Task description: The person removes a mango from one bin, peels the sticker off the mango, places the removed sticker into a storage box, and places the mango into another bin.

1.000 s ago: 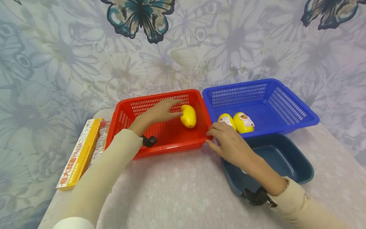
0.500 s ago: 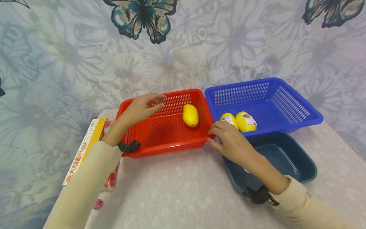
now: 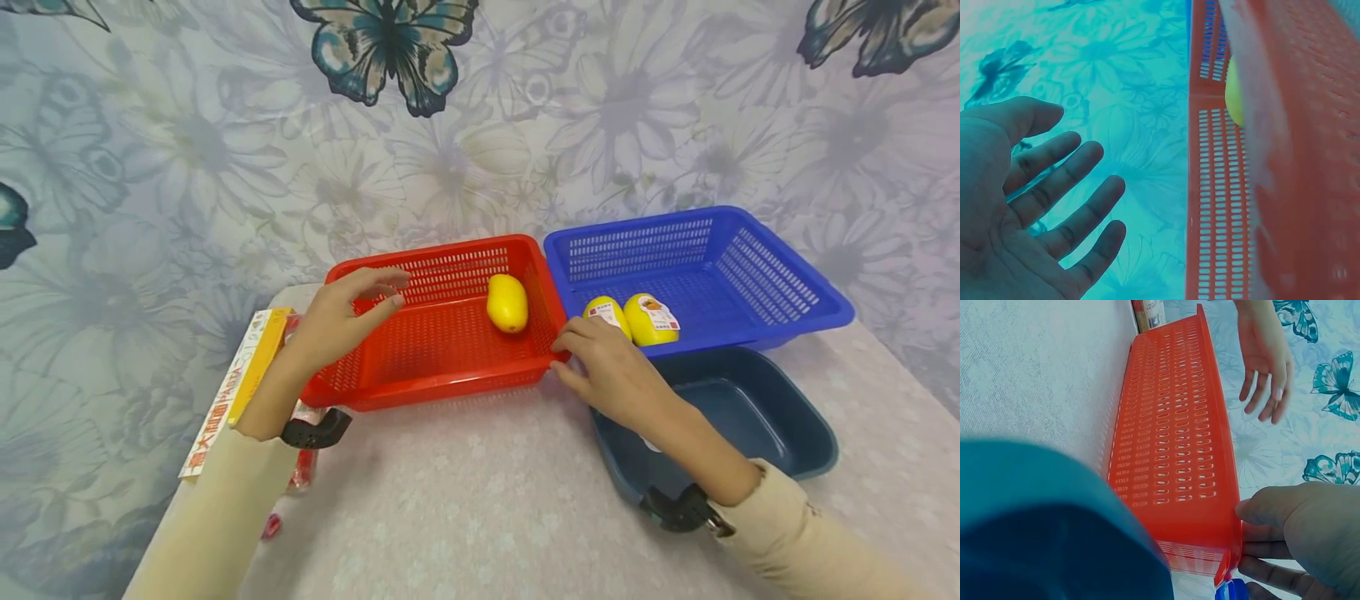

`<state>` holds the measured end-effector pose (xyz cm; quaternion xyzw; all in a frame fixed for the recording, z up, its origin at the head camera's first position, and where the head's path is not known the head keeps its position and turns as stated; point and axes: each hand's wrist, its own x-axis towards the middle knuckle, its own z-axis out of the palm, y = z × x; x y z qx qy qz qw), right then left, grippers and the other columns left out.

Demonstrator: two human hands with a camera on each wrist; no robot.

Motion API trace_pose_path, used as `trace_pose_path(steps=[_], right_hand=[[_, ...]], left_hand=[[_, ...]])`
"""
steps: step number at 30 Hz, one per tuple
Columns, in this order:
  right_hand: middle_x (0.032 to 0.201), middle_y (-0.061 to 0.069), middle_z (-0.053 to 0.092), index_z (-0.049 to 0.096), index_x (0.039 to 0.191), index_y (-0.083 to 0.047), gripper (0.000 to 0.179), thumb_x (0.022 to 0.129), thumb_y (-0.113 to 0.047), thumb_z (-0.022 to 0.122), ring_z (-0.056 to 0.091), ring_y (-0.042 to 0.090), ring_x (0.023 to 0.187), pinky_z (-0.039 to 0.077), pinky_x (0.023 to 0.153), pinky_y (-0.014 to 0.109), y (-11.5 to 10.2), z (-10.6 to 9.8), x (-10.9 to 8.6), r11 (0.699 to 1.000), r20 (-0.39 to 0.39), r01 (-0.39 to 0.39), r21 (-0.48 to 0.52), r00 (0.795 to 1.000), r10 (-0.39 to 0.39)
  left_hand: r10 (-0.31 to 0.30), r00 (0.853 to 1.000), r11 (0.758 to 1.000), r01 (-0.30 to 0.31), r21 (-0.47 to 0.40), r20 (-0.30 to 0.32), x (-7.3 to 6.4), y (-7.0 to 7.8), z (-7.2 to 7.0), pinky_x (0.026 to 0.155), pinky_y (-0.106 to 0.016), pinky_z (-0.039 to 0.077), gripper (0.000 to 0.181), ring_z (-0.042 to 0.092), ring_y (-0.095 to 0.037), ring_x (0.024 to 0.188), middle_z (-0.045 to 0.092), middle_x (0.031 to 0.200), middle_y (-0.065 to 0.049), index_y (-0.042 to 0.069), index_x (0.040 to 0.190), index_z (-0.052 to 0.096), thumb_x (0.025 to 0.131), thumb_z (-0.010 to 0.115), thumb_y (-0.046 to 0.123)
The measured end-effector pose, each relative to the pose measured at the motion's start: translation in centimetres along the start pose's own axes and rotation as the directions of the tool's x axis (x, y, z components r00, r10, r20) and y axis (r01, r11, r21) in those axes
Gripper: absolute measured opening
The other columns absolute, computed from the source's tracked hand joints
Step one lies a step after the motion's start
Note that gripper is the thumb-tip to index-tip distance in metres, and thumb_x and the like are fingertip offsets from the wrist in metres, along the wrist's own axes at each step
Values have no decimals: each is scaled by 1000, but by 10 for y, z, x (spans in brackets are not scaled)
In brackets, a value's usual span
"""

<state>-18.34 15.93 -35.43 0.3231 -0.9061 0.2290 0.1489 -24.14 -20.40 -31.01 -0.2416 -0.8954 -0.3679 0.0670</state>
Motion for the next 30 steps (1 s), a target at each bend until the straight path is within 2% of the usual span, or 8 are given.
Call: trace_pose_path(steps=[6,11,23,28,30], right_hand=[[104,5,65,71,106,-5,26,83,-10,82,57,21,96,56,86,42,-1,0,0,1000,4,-12,5,1000,11],[103,5,65,71,104,-5,25,82,-7,82,57,21,96,56,85,42,-1,-1,0,1000,-8,-9,1,1000,9],[103,6,65,72,102,-4,24,81,-4,82,58,22,97,55,86,43,0,-1,-1,1000,-37,0,3,999,0],[103,7,66,71,102,-4,24,80,-3,82,59,24,97,55,86,44,0,0,-1,1000,-57,19,9,998,-19],[103,7,66,71,102,-4,24,80,-3,82,59,24,97,55,85,45,1,1,-1,1000,-61,28,11,998,-27]], left_hand=[[-8,996,1000,9,12,-86,-27,-7,-4,100,-49,47,39,59,-18,114,64,125,6,22,135,62,98,63,35],[-32,991,999,32,3,-132,-46,-10,-6,99,-48,49,40,58,-14,114,64,124,7,21,135,62,97,64,35],[-73,973,997,74,-2,-220,-78,-17,-10,98,-52,49,37,57,-17,117,64,126,4,21,132,65,97,66,32],[-110,961,993,117,10,-255,-96,-26,-8,101,-55,46,35,54,-20,124,64,129,1,19,131,66,97,66,29],[-128,951,991,137,12,-280,-105,-31,-6,101,-56,45,34,52,-23,127,62,131,-1,18,130,67,97,67,28]])
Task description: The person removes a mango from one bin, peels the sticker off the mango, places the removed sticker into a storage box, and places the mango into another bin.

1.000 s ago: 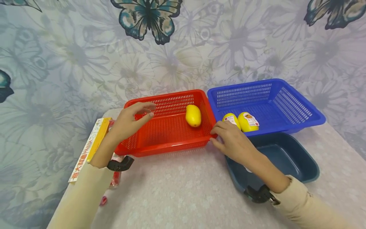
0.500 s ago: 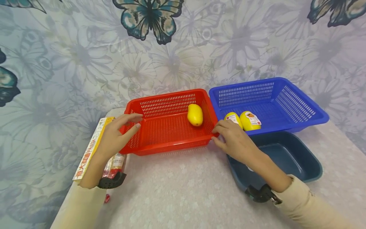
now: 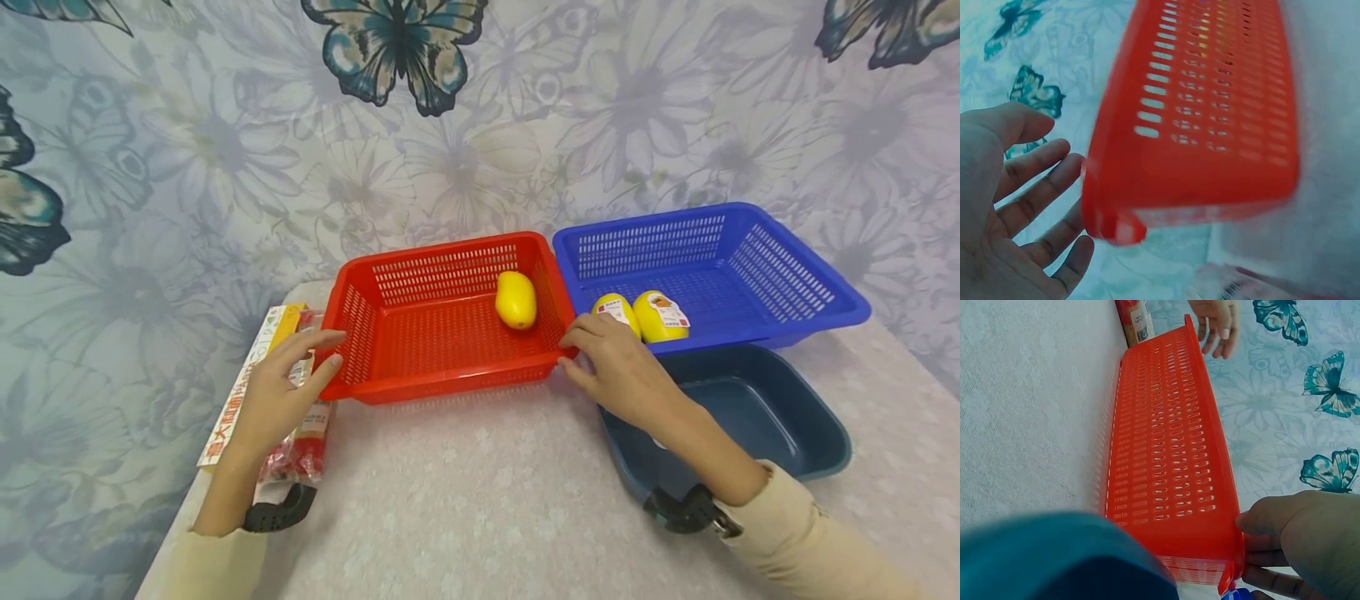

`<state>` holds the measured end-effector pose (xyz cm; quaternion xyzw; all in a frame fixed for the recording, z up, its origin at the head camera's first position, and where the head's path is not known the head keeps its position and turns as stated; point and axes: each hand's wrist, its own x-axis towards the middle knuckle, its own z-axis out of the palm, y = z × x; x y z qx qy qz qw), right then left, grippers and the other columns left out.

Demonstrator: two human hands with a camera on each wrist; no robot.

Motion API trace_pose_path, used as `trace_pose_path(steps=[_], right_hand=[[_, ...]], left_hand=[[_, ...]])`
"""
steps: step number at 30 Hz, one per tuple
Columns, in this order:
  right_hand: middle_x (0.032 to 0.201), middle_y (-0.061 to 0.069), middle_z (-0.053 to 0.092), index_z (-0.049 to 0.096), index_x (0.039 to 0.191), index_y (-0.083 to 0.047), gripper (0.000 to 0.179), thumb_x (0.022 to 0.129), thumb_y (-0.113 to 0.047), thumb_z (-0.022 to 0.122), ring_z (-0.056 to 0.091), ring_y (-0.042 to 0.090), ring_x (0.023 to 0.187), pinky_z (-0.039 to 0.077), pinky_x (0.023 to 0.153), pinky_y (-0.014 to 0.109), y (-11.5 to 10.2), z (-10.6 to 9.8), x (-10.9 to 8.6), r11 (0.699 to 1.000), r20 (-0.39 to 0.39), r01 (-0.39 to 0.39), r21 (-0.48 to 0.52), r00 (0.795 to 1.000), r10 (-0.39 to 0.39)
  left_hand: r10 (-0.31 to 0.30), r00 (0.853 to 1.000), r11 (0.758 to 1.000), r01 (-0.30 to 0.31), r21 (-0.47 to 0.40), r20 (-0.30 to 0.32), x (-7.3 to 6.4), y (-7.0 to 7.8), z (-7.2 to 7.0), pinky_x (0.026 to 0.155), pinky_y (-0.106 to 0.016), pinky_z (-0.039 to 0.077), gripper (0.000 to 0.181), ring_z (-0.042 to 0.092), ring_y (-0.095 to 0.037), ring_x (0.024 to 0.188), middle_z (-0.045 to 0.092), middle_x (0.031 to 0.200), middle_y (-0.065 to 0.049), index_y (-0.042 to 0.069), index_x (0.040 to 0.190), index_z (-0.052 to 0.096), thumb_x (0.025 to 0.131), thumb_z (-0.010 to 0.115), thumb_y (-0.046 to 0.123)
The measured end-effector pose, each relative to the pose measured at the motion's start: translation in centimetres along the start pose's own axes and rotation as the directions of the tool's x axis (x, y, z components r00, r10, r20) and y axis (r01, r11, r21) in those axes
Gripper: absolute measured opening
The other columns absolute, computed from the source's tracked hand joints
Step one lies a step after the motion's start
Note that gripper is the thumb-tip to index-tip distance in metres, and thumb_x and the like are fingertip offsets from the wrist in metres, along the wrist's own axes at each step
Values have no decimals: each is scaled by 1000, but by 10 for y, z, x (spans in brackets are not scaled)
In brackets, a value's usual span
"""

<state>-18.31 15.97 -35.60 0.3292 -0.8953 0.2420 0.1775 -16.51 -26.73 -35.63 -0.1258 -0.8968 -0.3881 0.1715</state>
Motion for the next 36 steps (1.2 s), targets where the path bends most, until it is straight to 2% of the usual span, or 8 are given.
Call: trace_pose_path(steps=[2,6,9,14,21,24,29,36], right_hand=[[103,7,66,71,102,-4,24,80,-2,82,59,24,97,55,86,45,0,1,0,1000,-4,5,0,1000,-5],[103,8,66,71,102,-4,24,80,-2,82,59,25,97,55,86,45,0,1,-1,1000,-10,10,-3,1000,-10],[103,8,66,71,101,-3,23,80,-2,81,59,26,98,53,87,46,-1,1,-2,1000,-17,15,-7,1000,-15],[102,8,66,71,102,-3,24,80,-2,81,59,27,98,53,87,47,-1,1,-3,1000,-32,14,-12,999,-14],[104,8,66,71,103,-3,24,81,-4,81,58,27,100,53,89,47,-1,4,-4,1000,-35,12,-16,999,-13],[104,8,66,71,103,-3,24,81,-4,80,58,27,100,52,89,47,-1,5,-4,1000,-35,9,-20,999,-10],[105,8,66,71,104,-3,24,81,-5,80,57,26,101,52,90,47,-2,7,-4,1000,-32,-8,-28,999,7],[108,8,65,70,107,-3,25,84,-5,79,59,26,103,53,90,48,-4,2,-4,1000,-11,-24,-8,1000,24]], left_hand=[[-14,999,1000,14,11,-43,-8,-6,0,101,-55,46,32,52,-24,127,62,131,-2,17,128,68,97,67,25],[-34,991,999,38,28,-133,-20,-16,1,95,-51,47,30,56,-22,116,63,127,-1,18,125,70,95,69,20],[-50,985,998,57,36,-165,-26,-20,2,92,-50,46,31,56,-18,111,63,126,2,20,125,70,94,70,22],[-74,982,996,81,35,-173,-35,-23,1,90,-48,47,33,56,-16,111,61,128,3,22,128,68,95,70,23],[-109,981,993,113,21,-161,-43,-29,1,87,-36,47,38,57,-18,112,59,133,6,23,131,66,94,71,24],[-104,983,994,107,12,-153,-44,-30,1,85,-34,49,39,58,-18,110,59,133,7,24,132,66,94,72,27],[-64,988,998,66,11,-138,-44,-32,2,82,-30,51,37,57,-13,108,59,132,7,21,127,68,92,75,24],[-91,986,996,92,2,-141,-45,-34,3,81,-27,54,34,56,-9,106,59,133,10,21,124,70,91,76,26]])
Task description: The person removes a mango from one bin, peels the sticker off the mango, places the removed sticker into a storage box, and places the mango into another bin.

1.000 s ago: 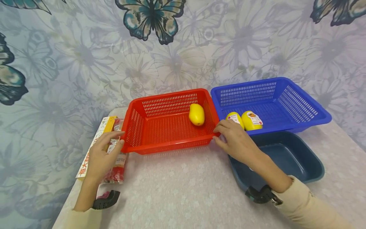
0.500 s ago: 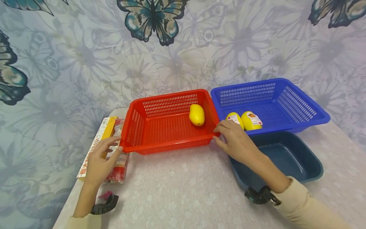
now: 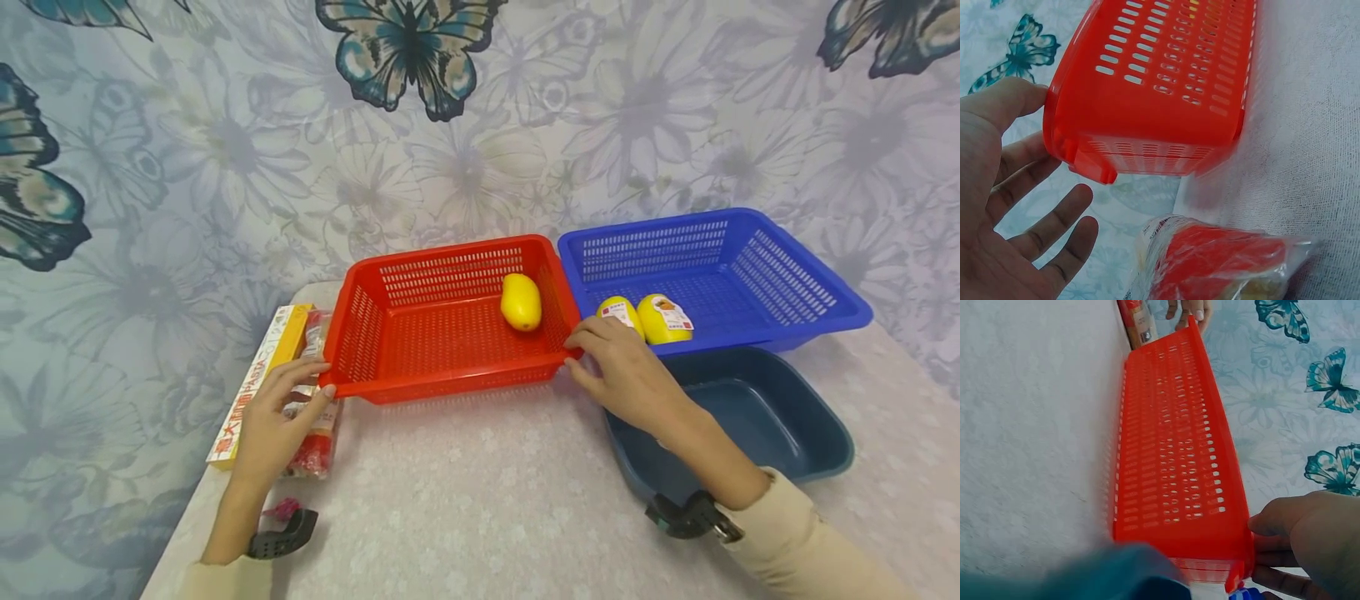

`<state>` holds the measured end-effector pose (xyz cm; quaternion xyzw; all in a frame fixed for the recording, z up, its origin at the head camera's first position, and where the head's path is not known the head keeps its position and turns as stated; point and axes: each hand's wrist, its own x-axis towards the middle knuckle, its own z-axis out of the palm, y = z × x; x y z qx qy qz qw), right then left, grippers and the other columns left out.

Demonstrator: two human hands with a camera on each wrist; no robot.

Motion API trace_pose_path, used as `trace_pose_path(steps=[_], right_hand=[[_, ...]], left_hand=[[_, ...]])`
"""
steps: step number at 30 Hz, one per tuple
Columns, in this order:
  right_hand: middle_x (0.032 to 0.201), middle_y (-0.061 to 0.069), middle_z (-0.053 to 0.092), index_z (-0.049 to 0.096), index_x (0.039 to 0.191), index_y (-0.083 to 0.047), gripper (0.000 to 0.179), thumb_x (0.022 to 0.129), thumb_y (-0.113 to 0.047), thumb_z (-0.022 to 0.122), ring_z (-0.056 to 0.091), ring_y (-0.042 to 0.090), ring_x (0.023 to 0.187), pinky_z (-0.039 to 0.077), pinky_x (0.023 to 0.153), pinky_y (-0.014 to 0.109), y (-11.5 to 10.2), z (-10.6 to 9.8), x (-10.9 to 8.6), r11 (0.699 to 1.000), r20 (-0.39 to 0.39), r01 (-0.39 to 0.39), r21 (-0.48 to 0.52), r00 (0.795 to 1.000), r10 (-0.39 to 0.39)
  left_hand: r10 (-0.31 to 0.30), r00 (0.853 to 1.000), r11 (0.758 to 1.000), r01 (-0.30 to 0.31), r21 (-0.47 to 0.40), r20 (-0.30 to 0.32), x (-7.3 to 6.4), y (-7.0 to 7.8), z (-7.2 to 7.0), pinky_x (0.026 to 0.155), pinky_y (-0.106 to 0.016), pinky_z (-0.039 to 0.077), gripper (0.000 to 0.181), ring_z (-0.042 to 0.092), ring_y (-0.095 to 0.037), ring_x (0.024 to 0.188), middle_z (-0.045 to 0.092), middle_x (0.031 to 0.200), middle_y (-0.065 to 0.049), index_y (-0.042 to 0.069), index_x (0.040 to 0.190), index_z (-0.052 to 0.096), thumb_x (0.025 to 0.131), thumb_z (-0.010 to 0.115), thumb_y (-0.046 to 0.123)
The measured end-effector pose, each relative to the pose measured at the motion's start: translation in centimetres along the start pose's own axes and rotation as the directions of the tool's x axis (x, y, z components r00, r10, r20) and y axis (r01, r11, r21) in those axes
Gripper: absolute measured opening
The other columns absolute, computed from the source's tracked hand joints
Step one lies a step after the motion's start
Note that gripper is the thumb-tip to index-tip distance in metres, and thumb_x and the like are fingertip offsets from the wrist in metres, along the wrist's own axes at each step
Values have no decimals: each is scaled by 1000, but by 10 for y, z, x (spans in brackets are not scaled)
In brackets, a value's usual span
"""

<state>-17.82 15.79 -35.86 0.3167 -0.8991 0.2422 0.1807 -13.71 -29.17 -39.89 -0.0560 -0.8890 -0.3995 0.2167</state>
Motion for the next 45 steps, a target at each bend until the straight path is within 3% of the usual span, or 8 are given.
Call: trace_pose_path(steps=[8,12,15,24,38,45], right_hand=[[105,5,65,71,105,-3,20,86,-5,77,61,22,100,55,86,42,1,-18,2,999,-32,51,-6,998,-51],[104,8,69,72,103,-2,21,83,-3,78,62,27,101,51,89,49,3,-29,-1,998,-30,59,-26,998,-60],[105,9,69,73,104,-3,21,83,-2,78,62,30,102,49,90,55,7,-36,-5,998,-15,39,-41,999,-39],[108,9,69,73,106,-6,22,85,-5,77,63,32,104,51,87,55,29,-57,-19,997,25,-31,-65,999,32],[104,11,69,72,105,-2,23,82,-3,78,63,33,100,51,86,55,57,-88,-39,984,-57,-86,-153,995,78],[105,13,69,72,103,-2,22,82,-2,77,62,35,102,48,88,57,71,-99,-48,978,-72,-121,-168,991,110]], left_hand=[[-18,1000,1000,18,-9,0,-4,0,5,79,-17,52,35,60,-14,101,58,134,8,21,126,70,92,75,28],[-25,1000,1000,25,-10,5,-5,0,6,81,-18,53,36,61,-14,98,57,135,7,21,127,69,92,74,28],[-26,1000,1000,26,-12,1,-5,1,6,82,-19,53,36,61,-11,95,57,136,7,21,128,68,92,74,27],[-34,999,999,34,-36,-6,-6,2,8,82,-17,53,37,63,-11,93,56,137,6,20,128,68,93,74,26],[-52,999,998,52,-34,6,-6,3,9,83,-15,51,37,62,-8,93,54,138,6,19,130,66,94,72,27],[-79,997,997,79,-25,5,-7,4,12,84,-13,50,38,62,-7,95,52,137,13,22,130,66,94,72,31]])
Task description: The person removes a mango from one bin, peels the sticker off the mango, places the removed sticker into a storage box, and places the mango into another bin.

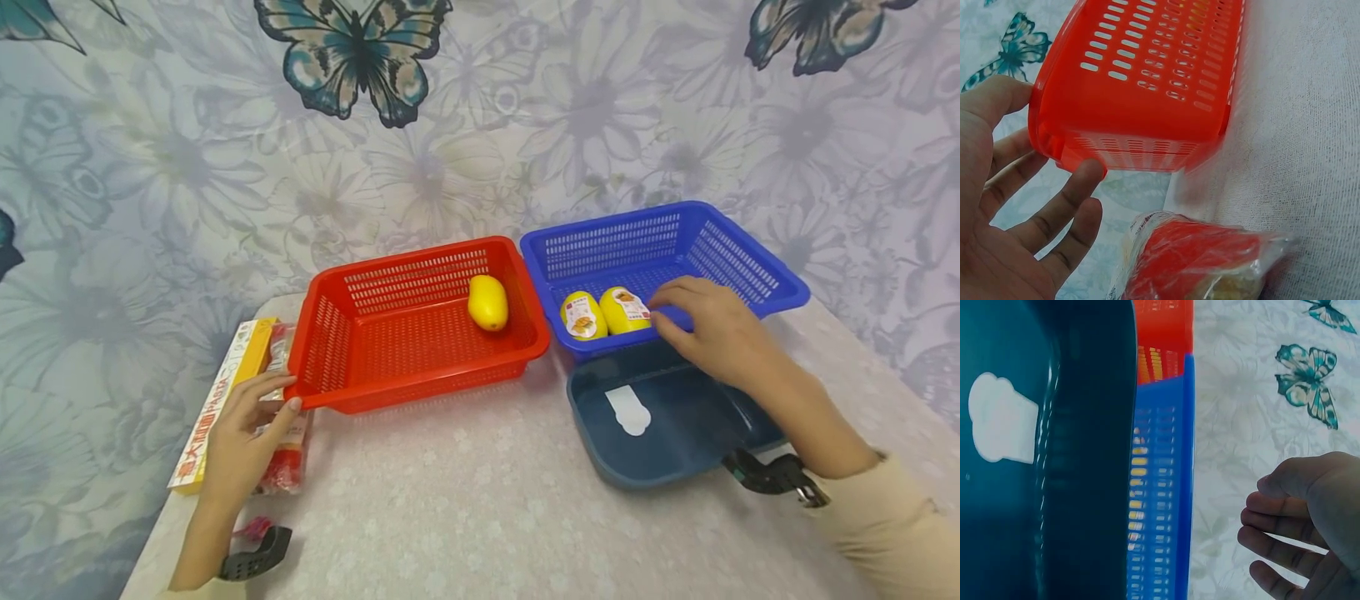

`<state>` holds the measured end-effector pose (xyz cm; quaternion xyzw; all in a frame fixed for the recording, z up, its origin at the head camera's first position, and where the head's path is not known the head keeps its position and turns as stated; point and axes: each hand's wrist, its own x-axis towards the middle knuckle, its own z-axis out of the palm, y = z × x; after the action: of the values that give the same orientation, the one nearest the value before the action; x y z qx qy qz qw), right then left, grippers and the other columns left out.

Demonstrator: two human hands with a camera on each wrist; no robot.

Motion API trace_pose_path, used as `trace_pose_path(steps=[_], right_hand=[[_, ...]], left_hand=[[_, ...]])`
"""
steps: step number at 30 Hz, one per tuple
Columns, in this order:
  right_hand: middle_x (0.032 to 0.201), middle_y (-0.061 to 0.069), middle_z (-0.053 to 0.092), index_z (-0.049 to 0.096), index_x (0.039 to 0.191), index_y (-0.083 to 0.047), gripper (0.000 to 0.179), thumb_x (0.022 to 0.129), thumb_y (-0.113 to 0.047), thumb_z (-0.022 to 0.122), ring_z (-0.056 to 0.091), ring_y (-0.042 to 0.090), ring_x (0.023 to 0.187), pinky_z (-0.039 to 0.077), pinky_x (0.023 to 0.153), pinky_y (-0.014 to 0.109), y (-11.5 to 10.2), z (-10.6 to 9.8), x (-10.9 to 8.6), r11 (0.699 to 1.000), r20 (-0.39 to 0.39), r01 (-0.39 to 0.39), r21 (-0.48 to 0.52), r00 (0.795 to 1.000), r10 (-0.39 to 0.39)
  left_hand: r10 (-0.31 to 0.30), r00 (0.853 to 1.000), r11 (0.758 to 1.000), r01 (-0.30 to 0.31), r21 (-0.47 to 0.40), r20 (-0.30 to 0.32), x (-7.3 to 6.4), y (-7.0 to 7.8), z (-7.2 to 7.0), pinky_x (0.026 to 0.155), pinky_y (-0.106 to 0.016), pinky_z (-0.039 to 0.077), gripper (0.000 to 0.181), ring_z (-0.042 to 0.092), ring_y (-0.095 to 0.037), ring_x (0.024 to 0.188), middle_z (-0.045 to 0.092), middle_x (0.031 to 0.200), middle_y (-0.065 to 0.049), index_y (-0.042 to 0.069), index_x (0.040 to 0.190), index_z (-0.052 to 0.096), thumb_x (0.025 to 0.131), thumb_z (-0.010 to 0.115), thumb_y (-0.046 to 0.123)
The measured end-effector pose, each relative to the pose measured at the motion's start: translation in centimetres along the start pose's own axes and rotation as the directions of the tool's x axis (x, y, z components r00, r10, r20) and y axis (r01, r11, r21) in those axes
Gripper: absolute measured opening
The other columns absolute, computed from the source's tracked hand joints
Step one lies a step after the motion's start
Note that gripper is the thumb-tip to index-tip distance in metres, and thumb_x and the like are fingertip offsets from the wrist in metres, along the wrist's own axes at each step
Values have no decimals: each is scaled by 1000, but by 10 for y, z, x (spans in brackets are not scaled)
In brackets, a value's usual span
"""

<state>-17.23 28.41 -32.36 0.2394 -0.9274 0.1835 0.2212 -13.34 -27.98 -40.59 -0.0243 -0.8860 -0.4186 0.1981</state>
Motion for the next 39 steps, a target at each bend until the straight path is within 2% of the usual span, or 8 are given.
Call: trace_pose_path(steps=[3,8,16,20,25,32,39], right_hand=[[104,14,68,72,103,-1,21,83,-2,77,62,36,102,48,89,58,6,-3,-2,1000,10,-20,-7,1000,20],[105,17,68,71,105,0,21,84,-3,75,60,38,104,46,90,61,17,-9,-5,998,18,-64,-22,998,64],[107,21,67,71,104,1,20,85,-3,73,60,42,104,47,87,63,37,-15,-11,994,-11,-87,-64,996,86],[105,22,67,71,103,2,18,85,-1,73,60,42,102,47,85,63,49,-17,-16,992,-19,-94,-79,996,93],[106,25,66,70,104,3,18,87,-3,71,59,45,103,46,84,65,59,-20,-21,982,3,-146,-120,989,148],[107,29,65,68,104,7,19,88,-2,69,58,50,104,44,87,69,69,-28,-24,972,0,-182,-152,983,184],[106,31,63,65,105,9,20,91,-5,66,58,51,98,45,79,68,82,-32,-31,952,37,-248,-178,965,258]], left_hand=[[-12,1000,1000,12,1,-2,-1,1,-1,84,-13,50,39,62,-8,95,52,137,15,21,130,66,93,72,32],[1,1000,1000,-1,-7,2,0,1,-1,84,-12,50,38,63,-9,95,52,137,13,20,130,66,94,71,31],[29,1000,999,-29,-19,10,3,2,-2,83,-11,49,36,62,-5,94,53,139,3,18,130,65,95,71,24],[26,1000,999,-25,-24,9,2,2,-2,84,-11,49,36,62,-5,94,53,139,4,17,130,65,95,71,23],[22,1000,999,-21,-31,8,1,1,0,84,-11,49,36,62,-6,94,53,138,7,17,130,65,95,71,23],[21,1000,999,-20,-36,6,0,0,-1,84,-12,49,36,63,-6,94,52,138,10,19,131,65,95,70,24],[24,1000,999,-23,-39,8,-1,-1,0,85,-13,49,38,63,-8,95,51,141,5,21,132,64,95,70,28]])
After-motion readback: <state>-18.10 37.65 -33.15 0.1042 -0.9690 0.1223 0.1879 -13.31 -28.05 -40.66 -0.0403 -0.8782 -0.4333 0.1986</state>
